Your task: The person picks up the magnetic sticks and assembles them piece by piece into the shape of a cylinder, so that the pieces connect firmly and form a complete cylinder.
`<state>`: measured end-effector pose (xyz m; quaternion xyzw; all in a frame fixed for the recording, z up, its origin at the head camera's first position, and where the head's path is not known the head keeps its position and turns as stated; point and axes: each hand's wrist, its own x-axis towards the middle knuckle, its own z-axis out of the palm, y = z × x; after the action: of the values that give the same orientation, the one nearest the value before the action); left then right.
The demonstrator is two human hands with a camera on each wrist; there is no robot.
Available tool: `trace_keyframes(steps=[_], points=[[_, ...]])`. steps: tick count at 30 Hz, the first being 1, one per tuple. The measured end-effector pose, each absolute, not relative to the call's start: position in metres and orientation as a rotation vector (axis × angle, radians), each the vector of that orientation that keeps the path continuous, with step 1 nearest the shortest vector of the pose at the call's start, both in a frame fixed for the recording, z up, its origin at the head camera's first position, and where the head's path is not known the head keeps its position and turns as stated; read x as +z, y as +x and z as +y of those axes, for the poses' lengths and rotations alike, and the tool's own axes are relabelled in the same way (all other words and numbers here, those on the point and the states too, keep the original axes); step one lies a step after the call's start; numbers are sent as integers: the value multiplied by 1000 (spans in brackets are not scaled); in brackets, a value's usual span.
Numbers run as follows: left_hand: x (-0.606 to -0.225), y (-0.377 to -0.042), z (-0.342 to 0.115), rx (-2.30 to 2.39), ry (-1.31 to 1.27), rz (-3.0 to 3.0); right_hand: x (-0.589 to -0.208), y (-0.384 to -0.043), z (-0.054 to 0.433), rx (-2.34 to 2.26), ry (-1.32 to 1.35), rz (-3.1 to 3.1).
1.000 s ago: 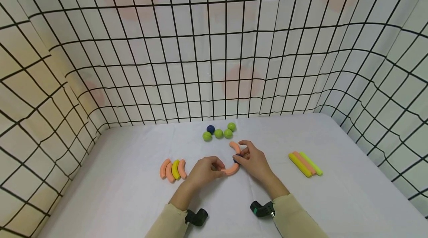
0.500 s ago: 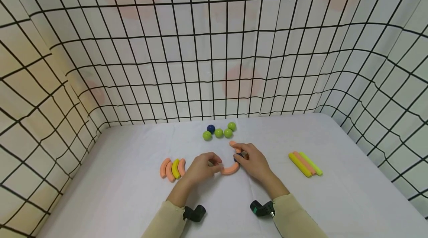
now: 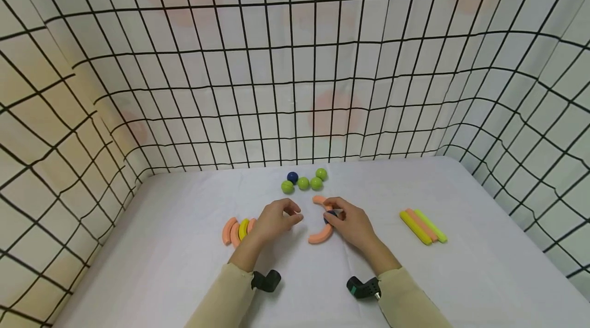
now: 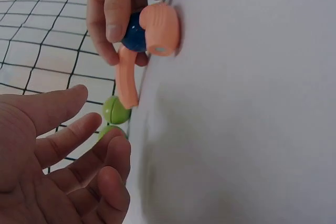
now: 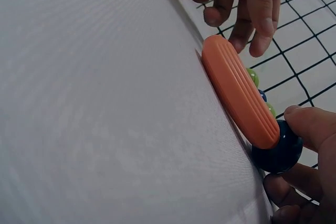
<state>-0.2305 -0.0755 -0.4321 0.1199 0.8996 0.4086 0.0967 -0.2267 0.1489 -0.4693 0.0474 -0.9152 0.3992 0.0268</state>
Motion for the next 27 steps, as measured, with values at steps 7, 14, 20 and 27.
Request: trace_keyframes(steps=[7, 14, 20, 27], points=[[-423, -248, -73, 1130, 329, 2708, -472, -227, 151, 1179, 164, -2835], [-414, -265, -78, 1089, 292, 2839, -475, -228, 152, 1150, 188, -2822], [-414, -277, -77, 996, 191, 2945, -475, -227, 152, 1147, 206, -2824], [-420, -288, -76, 912, 93, 2962, -475, -227, 152, 1144, 196, -2834]])
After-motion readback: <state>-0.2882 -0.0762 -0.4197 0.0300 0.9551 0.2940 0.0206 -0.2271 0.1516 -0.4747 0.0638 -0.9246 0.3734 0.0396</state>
